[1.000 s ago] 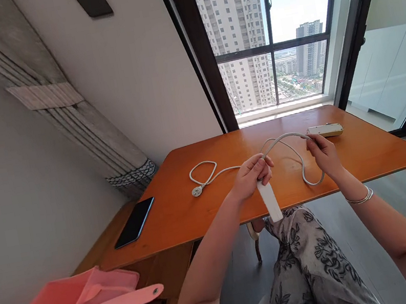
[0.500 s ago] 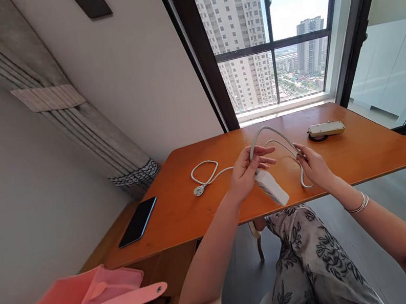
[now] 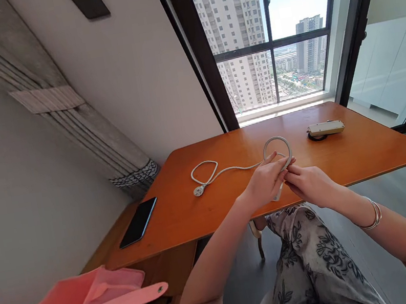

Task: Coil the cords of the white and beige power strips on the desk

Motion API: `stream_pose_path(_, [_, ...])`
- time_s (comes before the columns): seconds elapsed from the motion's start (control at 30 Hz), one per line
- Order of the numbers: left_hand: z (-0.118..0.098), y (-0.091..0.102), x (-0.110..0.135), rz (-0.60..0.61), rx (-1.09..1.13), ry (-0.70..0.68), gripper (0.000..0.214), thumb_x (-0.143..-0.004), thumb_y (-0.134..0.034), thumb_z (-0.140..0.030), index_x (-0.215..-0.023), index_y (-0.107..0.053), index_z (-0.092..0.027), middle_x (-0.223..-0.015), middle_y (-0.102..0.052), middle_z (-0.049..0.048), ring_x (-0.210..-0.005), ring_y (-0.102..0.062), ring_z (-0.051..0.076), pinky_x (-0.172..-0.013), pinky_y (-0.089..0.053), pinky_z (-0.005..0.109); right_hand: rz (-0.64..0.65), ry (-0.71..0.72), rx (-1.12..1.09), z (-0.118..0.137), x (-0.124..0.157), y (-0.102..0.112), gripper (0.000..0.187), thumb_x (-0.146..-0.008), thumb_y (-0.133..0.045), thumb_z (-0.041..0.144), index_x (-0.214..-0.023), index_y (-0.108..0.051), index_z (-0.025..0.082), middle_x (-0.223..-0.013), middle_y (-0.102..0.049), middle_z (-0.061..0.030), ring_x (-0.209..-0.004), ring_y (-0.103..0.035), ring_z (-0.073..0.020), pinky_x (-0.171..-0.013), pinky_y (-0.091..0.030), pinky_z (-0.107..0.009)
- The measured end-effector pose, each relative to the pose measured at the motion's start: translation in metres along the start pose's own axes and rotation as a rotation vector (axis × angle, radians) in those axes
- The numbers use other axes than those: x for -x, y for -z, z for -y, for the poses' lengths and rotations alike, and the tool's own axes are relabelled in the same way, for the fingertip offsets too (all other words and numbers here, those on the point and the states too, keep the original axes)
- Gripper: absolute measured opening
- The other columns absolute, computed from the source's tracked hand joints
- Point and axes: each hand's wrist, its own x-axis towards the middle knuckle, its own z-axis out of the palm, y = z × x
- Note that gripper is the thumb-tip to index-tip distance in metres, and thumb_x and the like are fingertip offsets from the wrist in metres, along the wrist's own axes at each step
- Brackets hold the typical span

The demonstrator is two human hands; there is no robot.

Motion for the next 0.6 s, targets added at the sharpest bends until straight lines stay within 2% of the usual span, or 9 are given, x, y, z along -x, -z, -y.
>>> stream_pose_path(0.07, [-0.001,0.0,0.001,-0.017,-0.018,0.025,0.036,-0.101,-0.038,-0.029,-0.129,-0.06,-0.021,-0.12,-0.073,0.0088,-0.122,-0.063,0.023,-0.115,-0.039,0.047,-0.037,0.03,-0.013,0.004,0.001,0.005,0.021,-0.095,-0.047,0.013,-0.109,-0.061,0.018,-0.099,-0.068,-0.0103,-0.077,-0.065,-0.0184,-0.059,-0.045,-0.026])
stream_pose_path(0.17, [-0.003,0.004,0.002,-0.058,-0.001,0.078,0.038,-0.101,-0.039,-0.032,-0.131,-0.06,-0.022,-0.122,-0.071,0.0105,-0.121,-0.062,0.025,-0.105,-0.048,0.041,-0.077,0.035,-0.059,0.006,0.003,0.009,0.028,-0.093,-0.047,0.01,-0.118,-0.056,0.017,-0.095,-0.069,-0.0082,-0.073,-0.065,-0.0173,-0.057,-0.042,-0.026])
stream_pose_path(0.33, [-0.006,0.006,0.003,-0.018,-0.075,0.097,0.039,-0.101,-0.038,-0.031,-0.132,-0.058,-0.022,-0.102,-0.074,0.009,-0.104,-0.067,0.024,-0.093,-0.05,0.035,-0.138,0.023,-0.015,0.006,0.004,0.006,0.024,-0.096,-0.042,0.011,-0.111,-0.058,0.019,-0.087,-0.071,-0.005,-0.065,-0.064,-0.0156,-0.053,-0.038,-0.026])
stream_pose_path(0.4, [-0.005,0.004,0.003,-0.008,-0.11,0.1,0.039,-0.1,-0.037,-0.031,-0.131,-0.059,-0.021,-0.101,-0.074,0.0099,-0.104,-0.066,0.024,-0.093,-0.048,0.036,-0.197,-0.014,0.042,0.005,0.004,0.007,0.02,-0.098,-0.043,0.016,-0.111,-0.058,0.02,-0.094,-0.072,-0.0069,-0.067,-0.065,-0.0154,-0.051,-0.037,-0.026])
stream_pose_path(0.47, [-0.002,0.001,0.004,-0.011,-0.124,0.13,0.038,-0.1,-0.038,-0.033,-0.129,-0.059,-0.02,-0.096,-0.074,0.0094,-0.099,-0.066,0.025,-0.092,-0.047,0.037,-0.236,-0.086,0.104,0.004,0.004,0.01,0.023,-0.098,-0.048,0.021,-0.119,-0.057,0.021,-0.108,-0.07,-0.0097,-0.072,-0.068,-0.0163,-0.05,-0.038,-0.026])
stream_pose_path(0.53, [0.001,-0.001,0.006,-0.031,-0.133,0.187,0.037,-0.1,-0.039,-0.034,-0.127,-0.06,-0.021,-0.085,-0.074,0.007,-0.093,-0.066,0.025,-0.092,-0.047,0.037,-0.228,-0.164,0.147,0.0,0.005,0.014,0.035,-0.095,-0.055,0.023,-0.129,-0.053,0.024,-0.118,-0.067,-0.0116,-0.075,-0.07,-0.0179,-0.049,-0.039,-0.026])
stream_pose_path(0.6, [0.004,-0.002,0.009,-0.067,-0.125,0.244,0.037,-0.1,-0.041,-0.035,-0.127,-0.061,-0.021,-0.075,-0.072,0.0049,-0.091,-0.065,0.025,-0.091,-0.046,0.037,-0.176,-0.221,0.148,-0.004,0.009,0.019,0.044,-0.091,-0.061,0.022,-0.134,-0.05,0.026,-0.121,-0.066,-0.0113,-0.07,-0.069,-0.018,-0.047,-0.039,-0.028])
